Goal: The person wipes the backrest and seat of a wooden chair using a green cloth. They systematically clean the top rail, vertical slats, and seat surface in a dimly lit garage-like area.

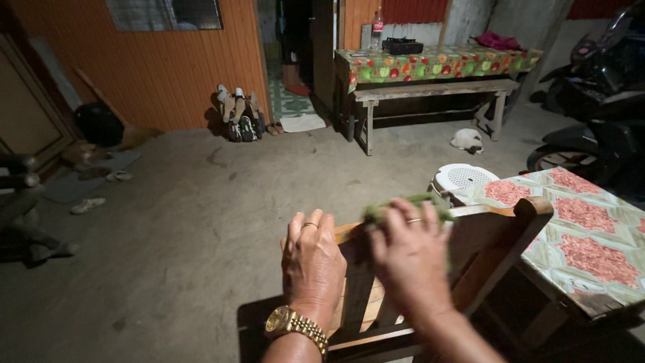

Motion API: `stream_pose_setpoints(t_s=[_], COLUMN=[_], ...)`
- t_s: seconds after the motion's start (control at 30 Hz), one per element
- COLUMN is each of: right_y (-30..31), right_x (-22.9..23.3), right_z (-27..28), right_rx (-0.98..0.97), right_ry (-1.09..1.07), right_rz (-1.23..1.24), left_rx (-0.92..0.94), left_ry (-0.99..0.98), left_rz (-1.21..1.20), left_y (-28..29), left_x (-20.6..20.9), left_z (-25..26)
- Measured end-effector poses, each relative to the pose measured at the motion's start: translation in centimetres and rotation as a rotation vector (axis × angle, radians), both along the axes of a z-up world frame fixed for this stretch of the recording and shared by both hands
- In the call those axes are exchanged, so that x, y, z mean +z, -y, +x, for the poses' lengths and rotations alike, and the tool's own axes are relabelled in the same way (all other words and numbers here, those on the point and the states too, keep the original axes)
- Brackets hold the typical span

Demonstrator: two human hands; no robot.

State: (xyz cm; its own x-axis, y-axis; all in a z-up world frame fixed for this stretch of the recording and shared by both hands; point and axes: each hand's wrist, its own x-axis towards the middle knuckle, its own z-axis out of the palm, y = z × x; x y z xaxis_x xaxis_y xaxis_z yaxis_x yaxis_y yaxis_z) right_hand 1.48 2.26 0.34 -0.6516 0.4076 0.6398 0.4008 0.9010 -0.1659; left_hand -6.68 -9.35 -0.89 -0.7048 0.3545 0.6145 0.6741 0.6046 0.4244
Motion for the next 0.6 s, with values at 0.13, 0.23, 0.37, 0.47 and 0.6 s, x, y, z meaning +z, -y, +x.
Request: stream_pose_setpoints(t_s=[0.13, 0.23, 0.37, 0.47, 0.6], right_y=[2.4, 0.6, -5.9, -11.8, -12.1], right_x=[0.6, 0.7, 0.0, -0.2, -2.1], right_z=[0.2, 0.6, 2.8, 4.2, 3.5], right_rx=[0.194, 0.242, 0.091, 0.021, -0.111], right_ry=[-0.014, -0.007, -0.019, -0.029, 0.018], right_rz=[0.109, 0.022, -0.071, -0.093, 0.057], left_rx=[-0.016, -0.003, -0.008, -0.013, -0.039], left_ry=[0.079, 0.109, -0.014, 0.017, 0.129], left_rz=[0.072, 0.064, 0.1, 0.084, 0.104], left_y=[-0.2, 0.2, 0.4, 0.3, 0.6], left_x=[-0.3, -0.3, -0.3, -0.2, 0.3], left_z=[0.1, -0.1, -0.2, -0.1, 0.3])
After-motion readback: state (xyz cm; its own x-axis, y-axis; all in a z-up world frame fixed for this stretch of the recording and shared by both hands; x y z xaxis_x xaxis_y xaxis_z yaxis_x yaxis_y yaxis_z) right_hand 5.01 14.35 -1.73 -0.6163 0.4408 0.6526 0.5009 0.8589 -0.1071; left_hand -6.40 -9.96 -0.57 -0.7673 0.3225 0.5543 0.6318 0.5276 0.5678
